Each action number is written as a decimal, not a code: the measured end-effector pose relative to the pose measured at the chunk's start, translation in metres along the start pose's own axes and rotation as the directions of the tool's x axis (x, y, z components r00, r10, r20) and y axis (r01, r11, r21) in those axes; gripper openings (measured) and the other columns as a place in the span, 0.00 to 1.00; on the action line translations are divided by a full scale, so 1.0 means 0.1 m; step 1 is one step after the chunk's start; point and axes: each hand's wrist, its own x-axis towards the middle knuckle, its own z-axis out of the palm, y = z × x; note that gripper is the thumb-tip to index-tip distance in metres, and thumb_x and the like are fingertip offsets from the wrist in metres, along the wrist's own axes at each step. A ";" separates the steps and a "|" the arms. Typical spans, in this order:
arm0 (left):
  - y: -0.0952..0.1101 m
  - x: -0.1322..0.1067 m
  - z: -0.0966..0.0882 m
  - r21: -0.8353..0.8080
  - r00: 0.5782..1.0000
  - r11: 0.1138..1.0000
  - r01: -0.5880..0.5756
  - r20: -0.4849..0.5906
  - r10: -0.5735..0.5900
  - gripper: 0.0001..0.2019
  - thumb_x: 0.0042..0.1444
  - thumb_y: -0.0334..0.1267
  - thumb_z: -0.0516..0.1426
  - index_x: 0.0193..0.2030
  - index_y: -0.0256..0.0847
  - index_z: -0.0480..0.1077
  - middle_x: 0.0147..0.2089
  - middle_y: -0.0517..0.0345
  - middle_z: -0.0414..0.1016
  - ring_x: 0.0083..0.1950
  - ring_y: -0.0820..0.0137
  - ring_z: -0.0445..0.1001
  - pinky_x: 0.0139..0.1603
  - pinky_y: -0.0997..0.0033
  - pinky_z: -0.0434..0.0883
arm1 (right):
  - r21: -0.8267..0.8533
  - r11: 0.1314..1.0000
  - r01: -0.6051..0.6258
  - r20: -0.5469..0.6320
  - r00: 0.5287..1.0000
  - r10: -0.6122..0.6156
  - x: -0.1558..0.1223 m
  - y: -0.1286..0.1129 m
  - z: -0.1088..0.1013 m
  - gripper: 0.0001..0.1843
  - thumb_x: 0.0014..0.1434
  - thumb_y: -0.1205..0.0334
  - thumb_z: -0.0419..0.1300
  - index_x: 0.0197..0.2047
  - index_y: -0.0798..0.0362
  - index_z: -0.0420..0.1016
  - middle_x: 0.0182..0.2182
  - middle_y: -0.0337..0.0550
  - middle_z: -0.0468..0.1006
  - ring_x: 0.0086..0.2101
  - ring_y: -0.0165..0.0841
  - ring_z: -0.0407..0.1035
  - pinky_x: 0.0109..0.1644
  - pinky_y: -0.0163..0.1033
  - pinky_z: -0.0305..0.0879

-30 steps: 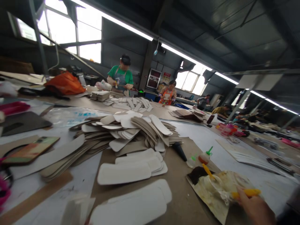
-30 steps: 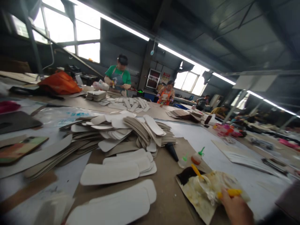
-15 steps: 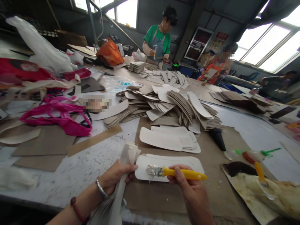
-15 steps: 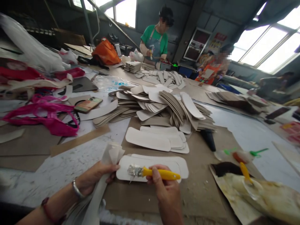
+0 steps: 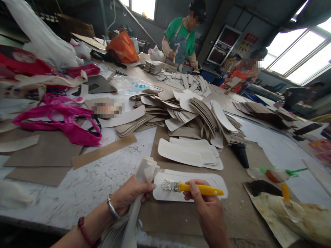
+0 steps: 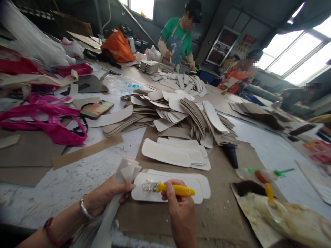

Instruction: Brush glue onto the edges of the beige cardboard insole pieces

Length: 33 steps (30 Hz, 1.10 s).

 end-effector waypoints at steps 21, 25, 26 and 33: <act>0.03 -0.13 0.15 0.158 0.982 0.987 0.018 -0.188 0.012 0.17 0.39 0.47 0.63 0.27 0.32 0.69 0.17 0.59 0.68 0.20 0.77 0.61 0.22 0.79 0.58 | -0.474 0.839 0.269 -0.117 0.925 -0.362 0.09 0.32 -0.45 0.19 0.59 0.46 0.54 0.34 0.54 0.73 0.27 0.46 0.76 0.30 0.38 0.73 0.36 0.40 0.70; 0.01 -0.16 0.20 0.163 0.969 0.986 0.028 -0.248 0.013 0.19 0.37 0.49 0.64 0.26 0.32 0.71 0.17 0.59 0.68 0.20 0.77 0.61 0.23 0.79 0.58 | -0.631 0.674 0.384 -0.117 0.812 -0.572 0.09 0.29 -0.61 0.16 0.63 0.51 0.52 0.33 0.53 0.72 0.29 0.44 0.76 0.30 0.35 0.73 0.36 0.37 0.70; 0.00 -0.17 0.20 0.164 0.965 0.986 0.034 -0.262 0.010 0.20 0.37 0.49 0.65 0.27 0.32 0.71 0.17 0.58 0.69 0.20 0.76 0.61 0.23 0.78 0.58 | -0.653 0.645 0.396 -0.115 0.791 -0.601 0.10 0.29 -0.64 0.16 0.63 0.52 0.52 0.33 0.53 0.72 0.29 0.44 0.76 0.30 0.34 0.72 0.36 0.36 0.69; -0.07 -0.13 0.21 0.152 0.936 0.986 0.064 -0.351 -0.007 0.22 0.29 0.51 0.68 0.24 0.32 0.72 0.15 0.56 0.69 0.19 0.73 0.62 0.22 0.76 0.62 | -0.710 0.558 0.429 -0.093 0.728 -0.679 0.17 0.33 -0.82 0.12 0.65 0.57 0.50 0.35 0.53 0.70 0.30 0.44 0.74 0.31 0.33 0.72 0.37 0.36 0.69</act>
